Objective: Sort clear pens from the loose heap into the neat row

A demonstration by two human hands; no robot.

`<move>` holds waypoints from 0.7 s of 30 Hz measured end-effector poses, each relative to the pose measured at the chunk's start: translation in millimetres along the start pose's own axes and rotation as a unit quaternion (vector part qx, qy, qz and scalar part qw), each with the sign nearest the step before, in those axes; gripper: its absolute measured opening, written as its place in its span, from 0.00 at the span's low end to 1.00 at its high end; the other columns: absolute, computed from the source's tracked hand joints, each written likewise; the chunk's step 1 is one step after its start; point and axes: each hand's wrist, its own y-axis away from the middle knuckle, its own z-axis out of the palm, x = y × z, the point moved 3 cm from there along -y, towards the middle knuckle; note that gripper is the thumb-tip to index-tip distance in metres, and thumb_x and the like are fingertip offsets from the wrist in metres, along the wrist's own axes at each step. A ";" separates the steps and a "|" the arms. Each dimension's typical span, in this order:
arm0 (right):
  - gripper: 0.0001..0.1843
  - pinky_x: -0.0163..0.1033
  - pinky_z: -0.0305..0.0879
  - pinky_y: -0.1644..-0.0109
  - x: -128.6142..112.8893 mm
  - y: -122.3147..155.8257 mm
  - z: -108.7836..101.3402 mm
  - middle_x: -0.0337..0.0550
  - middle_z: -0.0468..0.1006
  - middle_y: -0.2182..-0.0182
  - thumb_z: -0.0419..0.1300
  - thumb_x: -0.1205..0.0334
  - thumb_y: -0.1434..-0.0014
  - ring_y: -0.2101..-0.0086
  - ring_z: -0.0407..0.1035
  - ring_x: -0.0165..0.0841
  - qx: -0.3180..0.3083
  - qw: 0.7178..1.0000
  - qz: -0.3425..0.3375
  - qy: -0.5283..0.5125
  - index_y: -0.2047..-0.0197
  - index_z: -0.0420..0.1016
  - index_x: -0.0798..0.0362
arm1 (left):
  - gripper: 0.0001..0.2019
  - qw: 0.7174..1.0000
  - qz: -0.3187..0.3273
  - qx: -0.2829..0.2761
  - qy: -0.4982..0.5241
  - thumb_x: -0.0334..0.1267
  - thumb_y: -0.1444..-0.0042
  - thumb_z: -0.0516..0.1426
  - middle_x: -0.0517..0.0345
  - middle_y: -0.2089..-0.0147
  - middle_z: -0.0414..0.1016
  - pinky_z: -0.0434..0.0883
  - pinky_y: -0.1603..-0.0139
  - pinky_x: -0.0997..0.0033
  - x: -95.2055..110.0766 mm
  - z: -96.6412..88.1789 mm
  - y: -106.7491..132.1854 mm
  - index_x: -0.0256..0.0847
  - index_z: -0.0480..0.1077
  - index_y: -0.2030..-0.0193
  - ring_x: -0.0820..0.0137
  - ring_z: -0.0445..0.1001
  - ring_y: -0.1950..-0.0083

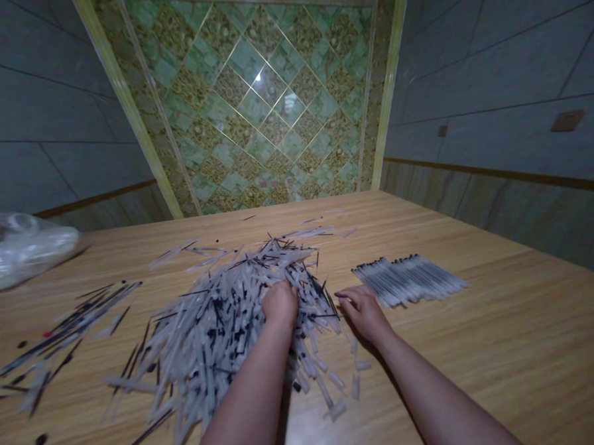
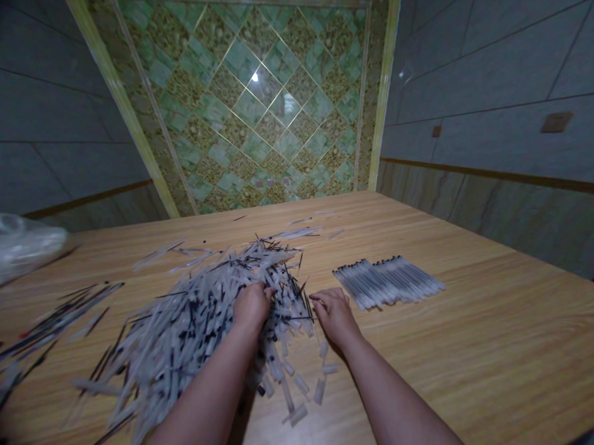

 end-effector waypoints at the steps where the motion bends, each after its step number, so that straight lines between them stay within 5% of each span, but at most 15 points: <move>1: 0.12 0.44 0.56 0.54 0.1 0.2 -0.4 0.44 0.77 0.63 0.52 0.63 0.46 0.58 0.65 0.39 -0.001 1.000 0.000 -0.001 0.62 0.76 0.49 | 0.16 1.000 -0.002 -0.003 -0.008 0.45 0.47 0.49 0.42 0.61 0.75 0.65 0.62 0.66 0.0 1.2 -3.5 0.37 0.72 0.63 0.58 0.72 0.58; 8: 0.12 0.45 0.56 0.53 4.0 -0.1 -0.7 0.44 0.77 0.63 0.52 0.63 0.45 0.58 0.65 0.39 -0.003 1.000 -0.001 -0.007 0.62 0.76 0.49 | 0.15 1.000 -0.007 -0.004 -0.027 0.40 0.50 0.52 0.41 0.60 0.75 0.66 0.63 0.66 -8.3 7.9 -8.7 0.36 0.68 0.58 0.58 0.73 0.58; 14: 0.13 0.44 0.57 0.53 2.5 0.2 -1.8 0.45 0.77 0.64 0.52 0.63 0.46 0.59 0.65 0.38 0.011 1.000 -0.006 -0.022 0.62 0.76 0.50 | 0.15 0.999 -0.021 0.040 0.020 0.40 0.48 0.50 0.42 0.62 0.75 0.65 0.63 0.65 -18.8 -7.1 2.3 0.36 0.69 0.56 0.58 0.73 0.60; 18: 0.13 0.44 0.58 0.52 -4.3 0.4 -3.9 0.46 0.77 0.64 0.52 0.61 0.45 0.59 0.65 0.37 0.027 0.997 -0.008 -0.072 0.61 0.76 0.52 | 0.16 0.981 0.015 0.047 0.185 0.38 0.50 0.52 0.47 0.61 0.76 0.65 0.61 0.68 -17.1 -16.2 8.0 0.37 0.71 0.55 0.62 0.73 0.60; 21: 0.15 0.43 0.60 0.53 -6.4 -0.2 -5.1 0.46 0.76 0.61 0.54 0.55 0.46 0.58 0.66 0.37 0.034 0.986 0.042 -0.156 0.58 0.75 0.51 | 0.14 0.924 0.055 -0.036 0.378 0.36 0.52 0.54 0.49 0.64 0.77 0.66 0.63 0.71 -6.4 -15.2 14.6 0.35 0.73 0.59 0.66 0.73 0.63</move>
